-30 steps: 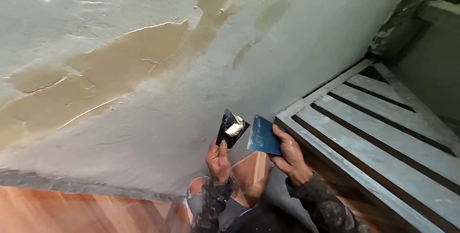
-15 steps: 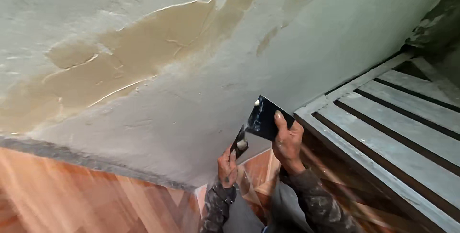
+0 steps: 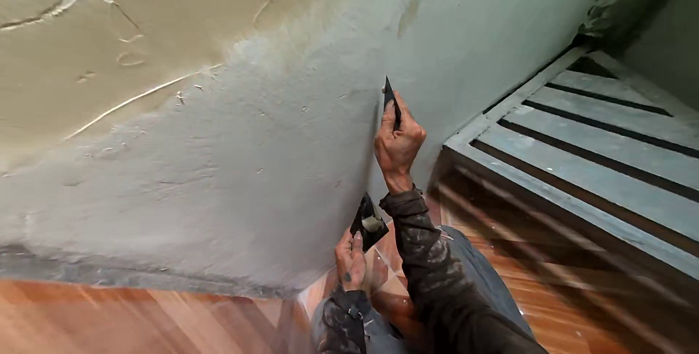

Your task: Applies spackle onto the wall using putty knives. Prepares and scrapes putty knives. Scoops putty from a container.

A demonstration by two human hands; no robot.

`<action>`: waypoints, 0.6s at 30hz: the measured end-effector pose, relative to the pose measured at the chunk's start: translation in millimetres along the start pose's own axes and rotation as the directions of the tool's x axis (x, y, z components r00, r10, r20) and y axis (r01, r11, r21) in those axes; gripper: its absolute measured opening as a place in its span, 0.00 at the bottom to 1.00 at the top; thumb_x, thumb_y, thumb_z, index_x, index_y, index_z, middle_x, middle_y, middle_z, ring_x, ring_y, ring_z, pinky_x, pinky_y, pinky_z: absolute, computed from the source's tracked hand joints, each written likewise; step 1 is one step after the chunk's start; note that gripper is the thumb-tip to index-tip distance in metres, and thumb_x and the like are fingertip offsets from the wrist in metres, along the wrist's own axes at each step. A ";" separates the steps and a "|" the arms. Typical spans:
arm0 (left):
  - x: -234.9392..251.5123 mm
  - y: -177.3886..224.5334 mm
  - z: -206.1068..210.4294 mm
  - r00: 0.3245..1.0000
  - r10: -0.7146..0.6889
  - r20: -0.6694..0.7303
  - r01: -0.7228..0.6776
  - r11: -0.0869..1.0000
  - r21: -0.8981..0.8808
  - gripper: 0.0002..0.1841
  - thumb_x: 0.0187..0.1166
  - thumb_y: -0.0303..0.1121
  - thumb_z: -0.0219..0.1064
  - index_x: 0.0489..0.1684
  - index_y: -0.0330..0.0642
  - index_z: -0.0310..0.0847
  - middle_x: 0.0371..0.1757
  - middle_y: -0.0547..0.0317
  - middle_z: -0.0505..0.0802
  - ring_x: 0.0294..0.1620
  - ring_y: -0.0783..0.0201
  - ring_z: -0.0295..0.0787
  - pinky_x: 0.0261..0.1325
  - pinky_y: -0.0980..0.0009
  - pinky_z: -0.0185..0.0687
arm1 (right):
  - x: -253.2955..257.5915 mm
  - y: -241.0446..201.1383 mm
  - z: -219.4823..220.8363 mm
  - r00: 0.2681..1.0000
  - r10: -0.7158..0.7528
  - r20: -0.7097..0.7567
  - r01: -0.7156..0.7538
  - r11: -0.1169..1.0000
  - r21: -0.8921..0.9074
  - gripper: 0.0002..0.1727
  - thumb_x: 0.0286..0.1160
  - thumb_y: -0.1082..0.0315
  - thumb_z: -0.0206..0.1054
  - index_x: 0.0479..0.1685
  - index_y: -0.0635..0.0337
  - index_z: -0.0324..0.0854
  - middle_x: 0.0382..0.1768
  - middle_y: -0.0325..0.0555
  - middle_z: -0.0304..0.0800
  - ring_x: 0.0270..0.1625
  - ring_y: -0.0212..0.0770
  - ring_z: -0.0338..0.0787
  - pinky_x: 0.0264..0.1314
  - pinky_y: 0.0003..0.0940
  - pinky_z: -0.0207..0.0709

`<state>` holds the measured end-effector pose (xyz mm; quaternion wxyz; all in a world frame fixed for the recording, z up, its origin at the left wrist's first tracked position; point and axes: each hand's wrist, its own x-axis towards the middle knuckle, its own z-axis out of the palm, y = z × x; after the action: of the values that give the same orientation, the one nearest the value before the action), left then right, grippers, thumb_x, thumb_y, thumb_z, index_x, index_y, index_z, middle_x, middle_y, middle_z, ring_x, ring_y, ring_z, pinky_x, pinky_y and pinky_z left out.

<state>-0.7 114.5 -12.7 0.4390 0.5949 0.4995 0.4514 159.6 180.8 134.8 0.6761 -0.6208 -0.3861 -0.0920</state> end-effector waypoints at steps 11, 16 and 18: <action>-3.9 -17.9 -28.7 0.995 0.088 -0.051 -0.087 0.996 0.028 0.11 0.82 0.21 0.59 0.49 0.28 0.88 0.39 0.54 0.95 0.39 0.77 0.92 0.50 0.78 0.88 | -14.0 -38.5 46.2 0.990 -0.036 -0.133 0.027 0.997 -0.073 0.24 0.87 0.71 0.59 0.81 0.67 0.74 0.56 0.62 0.93 0.43 0.53 0.95 0.40 0.44 0.86; -9.6 -8.5 -38.0 0.994 0.070 -0.089 -0.060 0.992 0.112 0.13 0.80 0.23 0.62 0.53 0.26 0.88 0.47 0.46 0.96 0.49 0.70 0.93 0.61 0.71 0.86 | -40.6 -60.3 59.4 0.977 -0.200 -0.071 0.195 0.979 -0.063 0.29 0.83 0.74 0.60 0.85 0.69 0.68 0.78 0.61 0.79 0.72 0.53 0.88 0.67 0.43 0.84; -12.3 -5.8 -38.5 0.989 0.103 -0.109 -0.094 0.992 0.082 0.12 0.78 0.24 0.61 0.49 0.23 0.87 0.41 0.48 0.95 0.42 0.77 0.91 0.54 0.79 0.85 | -50.1 -69.0 64.5 0.965 -0.260 -0.045 0.256 0.964 -0.067 0.30 0.81 0.75 0.60 0.84 0.72 0.67 0.80 0.64 0.75 0.78 0.57 0.82 0.76 0.44 0.79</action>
<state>-40.5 105.8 -11.6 0.3640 0.6089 0.5105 0.4860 57.3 207.1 151.4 0.6493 -0.5827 -0.4426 -0.2074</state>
